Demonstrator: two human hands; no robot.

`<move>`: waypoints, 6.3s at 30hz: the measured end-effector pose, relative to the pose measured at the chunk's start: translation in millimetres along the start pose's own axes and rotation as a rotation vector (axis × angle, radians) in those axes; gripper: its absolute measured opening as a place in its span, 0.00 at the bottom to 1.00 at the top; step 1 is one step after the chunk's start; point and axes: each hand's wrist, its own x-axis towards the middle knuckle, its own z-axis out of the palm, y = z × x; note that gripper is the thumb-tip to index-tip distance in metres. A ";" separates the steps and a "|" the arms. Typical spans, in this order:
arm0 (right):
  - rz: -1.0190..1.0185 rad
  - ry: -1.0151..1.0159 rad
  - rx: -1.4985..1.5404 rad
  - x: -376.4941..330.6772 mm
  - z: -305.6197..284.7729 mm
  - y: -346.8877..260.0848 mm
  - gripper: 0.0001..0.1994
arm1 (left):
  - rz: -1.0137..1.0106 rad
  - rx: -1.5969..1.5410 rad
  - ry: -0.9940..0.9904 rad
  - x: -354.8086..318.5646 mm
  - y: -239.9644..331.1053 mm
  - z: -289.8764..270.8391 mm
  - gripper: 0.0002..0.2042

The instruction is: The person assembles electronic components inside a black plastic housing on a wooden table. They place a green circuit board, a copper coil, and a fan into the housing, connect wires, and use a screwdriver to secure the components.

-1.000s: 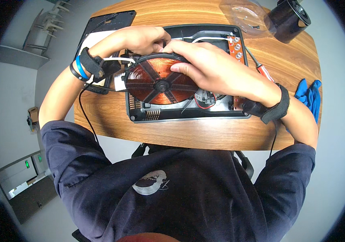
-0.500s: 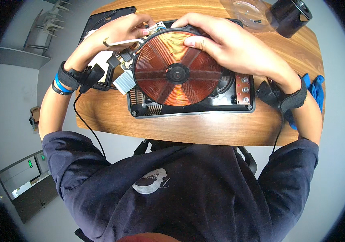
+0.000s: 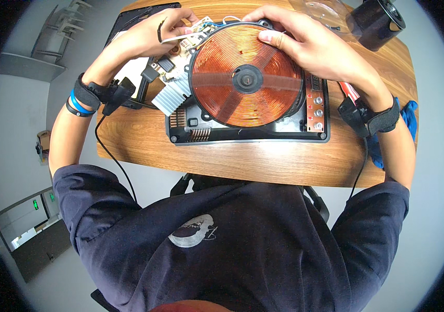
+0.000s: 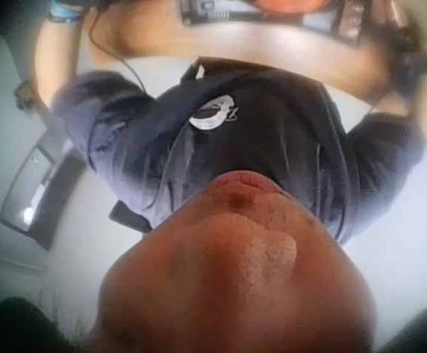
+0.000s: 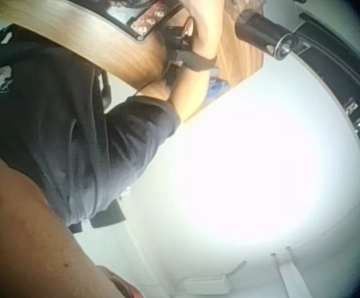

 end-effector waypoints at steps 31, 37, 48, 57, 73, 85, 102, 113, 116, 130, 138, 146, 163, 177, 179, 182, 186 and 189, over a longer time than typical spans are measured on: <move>-0.058 0.022 -0.139 -1.2 4.9 29.8 0.16 | -0.027 0.112 0.038 -79.7 42.3 4.3 0.13; 0.096 -0.076 -0.088 7.3 -1.8 21.6 0.18 | -0.177 0.257 -0.188 -143.1 49.8 17.4 0.18; 0.132 0.004 0.125 9.4 0.8 40.9 0.18 | -0.185 0.160 -0.255 -151.9 79.0 6.1 0.11; 0.131 -0.030 0.173 23.9 8.3 43.1 0.19 | -0.045 0.190 -0.151 -158.2 113.8 -2.0 0.08; 0.384 0.016 0.485 53.8 59.0 42.2 0.20 | 0.433 -0.165 -0.033 -115.0 141.4 31.5 0.16; 0.170 0.036 0.053 3.7 40.1 16.8 0.18 | 0.314 0.108 -0.077 -55.6 79.7 47.4 0.56; -0.626 -0.334 -0.267 -26.3 125.3 -42.3 0.20 | 0.247 0.521 -0.617 5.0 113.5 41.3 0.79; -0.667 -0.280 -0.521 -24.1 133.3 -54.7 0.11 | 0.358 0.453 -0.483 3.4 103.3 30.5 0.67; -0.589 -0.289 -0.454 -35.0 100.1 -60.1 0.09 | 0.323 0.365 -0.484 0.5 102.0 18.2 0.65; 0.127 0.296 0.189 -61.0 -8.7 -14.2 0.09 | 0.280 0.408 -0.514 1.4 90.3 23.6 0.72; 0.163 0.415 0.145 -51.9 -39.9 42.7 0.08 | 0.265 0.506 -0.504 0.5 94.1 34.3 0.74; 0.224 0.563 0.370 -30.1 -87.1 74.6 0.19 | 0.296 0.488 -0.487 -15.9 84.8 48.4 0.58; 0.350 0.511 0.223 2.6 -87.5 54.0 0.17 | 0.760 -0.214 -0.124 -64.0 166.3 39.7 0.35; 0.269 0.458 -0.078 5.5 -68.7 -1.6 0.16 | 1.259 0.549 0.560 39.9 195.8 -8.4 0.07; 0.128 0.368 -0.059 6.6 -63.3 23.2 0.25 | 1.118 0.557 0.599 42.3 173.6 -31.1 0.11; 0.080 0.287 -0.030 -10.1 -46.4 43.8 0.31 | 0.776 0.443 0.595 37.4 153.3 -63.1 0.10; 0.034 -0.029 0.136 -1.3 -31.9 16.7 0.25 | 0.590 0.422 0.832 31.3 99.3 -88.1 0.17; 0.216 -0.104 0.812 -9.3 -34.0 6.3 0.30 | 0.160 0.295 0.718 16.4 94.7 -99.5 0.22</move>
